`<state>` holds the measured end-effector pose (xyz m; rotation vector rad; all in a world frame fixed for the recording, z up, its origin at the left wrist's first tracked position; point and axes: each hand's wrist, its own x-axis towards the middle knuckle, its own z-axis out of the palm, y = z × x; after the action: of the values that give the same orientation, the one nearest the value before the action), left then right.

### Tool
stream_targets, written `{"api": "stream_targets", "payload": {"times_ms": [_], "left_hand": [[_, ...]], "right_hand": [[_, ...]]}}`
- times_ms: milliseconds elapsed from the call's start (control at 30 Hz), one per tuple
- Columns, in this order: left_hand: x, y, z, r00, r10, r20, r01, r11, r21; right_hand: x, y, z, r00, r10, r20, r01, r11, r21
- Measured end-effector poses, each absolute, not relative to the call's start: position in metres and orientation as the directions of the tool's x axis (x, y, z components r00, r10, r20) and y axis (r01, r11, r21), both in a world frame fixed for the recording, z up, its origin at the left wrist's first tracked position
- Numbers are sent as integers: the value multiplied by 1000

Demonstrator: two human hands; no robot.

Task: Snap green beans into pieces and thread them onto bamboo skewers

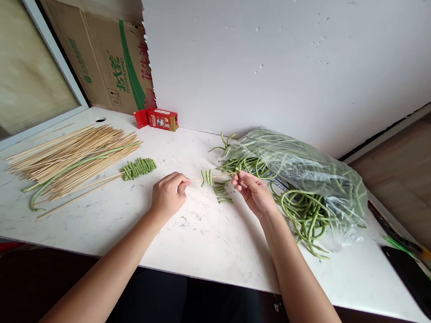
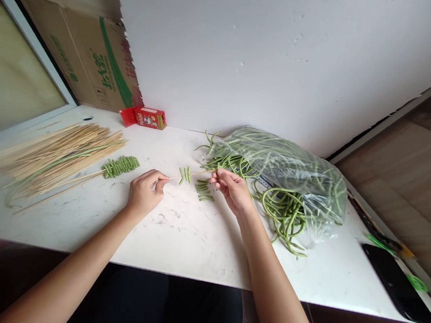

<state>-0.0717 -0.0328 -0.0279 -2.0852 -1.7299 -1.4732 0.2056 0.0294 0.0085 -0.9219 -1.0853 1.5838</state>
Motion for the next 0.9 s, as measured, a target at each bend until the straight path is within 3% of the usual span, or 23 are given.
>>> {"api": "stream_targets", "payload": {"times_ms": [900], "left_hand": [[-71, -35, -24, -83, 741, 667, 792, -357, 495]], "right_hand": [[202, 27, 10, -163, 985, -52, -247, -92, -965]]}}
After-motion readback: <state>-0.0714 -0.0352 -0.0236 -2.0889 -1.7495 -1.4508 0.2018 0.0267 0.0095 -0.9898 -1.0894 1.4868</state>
